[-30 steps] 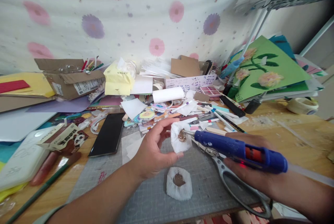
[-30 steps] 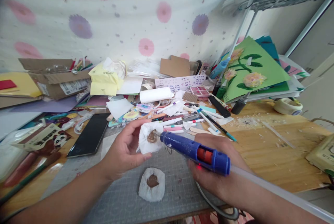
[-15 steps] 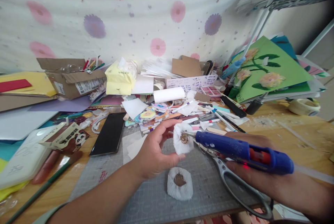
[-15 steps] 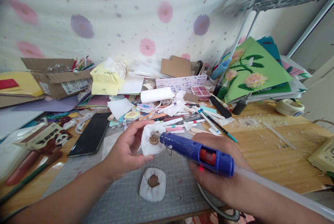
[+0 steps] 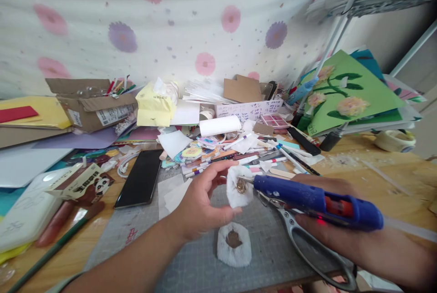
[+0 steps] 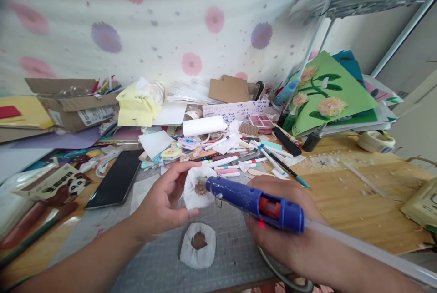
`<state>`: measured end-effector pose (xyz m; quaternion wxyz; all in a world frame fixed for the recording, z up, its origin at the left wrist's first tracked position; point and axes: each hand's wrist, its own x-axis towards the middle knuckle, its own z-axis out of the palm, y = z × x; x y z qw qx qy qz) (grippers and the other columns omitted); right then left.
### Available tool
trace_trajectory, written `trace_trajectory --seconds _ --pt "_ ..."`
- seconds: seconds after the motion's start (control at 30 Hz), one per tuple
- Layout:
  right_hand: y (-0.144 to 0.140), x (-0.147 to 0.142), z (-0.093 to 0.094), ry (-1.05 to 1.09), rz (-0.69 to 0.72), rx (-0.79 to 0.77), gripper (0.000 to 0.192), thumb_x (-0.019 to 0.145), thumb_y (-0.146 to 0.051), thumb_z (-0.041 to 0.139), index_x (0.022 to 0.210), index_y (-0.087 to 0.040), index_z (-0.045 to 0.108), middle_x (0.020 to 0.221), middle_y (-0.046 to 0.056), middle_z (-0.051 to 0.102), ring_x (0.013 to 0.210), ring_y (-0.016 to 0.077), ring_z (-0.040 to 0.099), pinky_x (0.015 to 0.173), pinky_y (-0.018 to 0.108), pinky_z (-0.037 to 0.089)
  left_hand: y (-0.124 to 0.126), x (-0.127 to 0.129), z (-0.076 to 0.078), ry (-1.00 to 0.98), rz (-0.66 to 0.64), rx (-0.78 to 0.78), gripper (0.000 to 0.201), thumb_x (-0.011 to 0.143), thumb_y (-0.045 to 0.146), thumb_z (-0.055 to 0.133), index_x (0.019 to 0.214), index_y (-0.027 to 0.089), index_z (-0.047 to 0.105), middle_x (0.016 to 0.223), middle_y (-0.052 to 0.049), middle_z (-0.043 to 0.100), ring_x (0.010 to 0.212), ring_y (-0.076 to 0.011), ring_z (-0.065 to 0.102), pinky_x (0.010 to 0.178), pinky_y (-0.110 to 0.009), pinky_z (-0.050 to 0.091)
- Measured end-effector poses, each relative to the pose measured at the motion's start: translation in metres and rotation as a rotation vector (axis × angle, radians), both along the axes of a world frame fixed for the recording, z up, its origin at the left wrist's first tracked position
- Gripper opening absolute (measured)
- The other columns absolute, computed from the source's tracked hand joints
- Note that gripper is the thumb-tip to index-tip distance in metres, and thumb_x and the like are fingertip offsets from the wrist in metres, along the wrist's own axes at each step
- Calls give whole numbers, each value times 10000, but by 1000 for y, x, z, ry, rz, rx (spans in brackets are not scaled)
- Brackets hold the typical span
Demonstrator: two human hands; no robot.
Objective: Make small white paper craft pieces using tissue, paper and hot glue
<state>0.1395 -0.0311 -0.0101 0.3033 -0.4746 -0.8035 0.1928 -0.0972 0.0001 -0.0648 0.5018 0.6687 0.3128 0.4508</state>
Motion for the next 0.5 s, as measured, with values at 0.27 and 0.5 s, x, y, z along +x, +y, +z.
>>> trace_trajectory --seconds 0.27,0.5 --pt "2 -1 3 10 -14 -50 213 696 -250 519 525 -257 393 507 -20 498 637 210 633 429 267 450 0 -1 2 15 -40 -11 652 649 105 739 1205 345 498 1174 24 588 1052 -158 548 921 -244 428" --pt "1 3 2 46 -19 -49 184 700 -255 534 540 -266 442 524 -21 545 538 190 592 449 280 480 0 0 2 1 -30 -20 650 642 100 743 1206 320 508 1201 -9 587 1072 -198 563 931 -294 434"
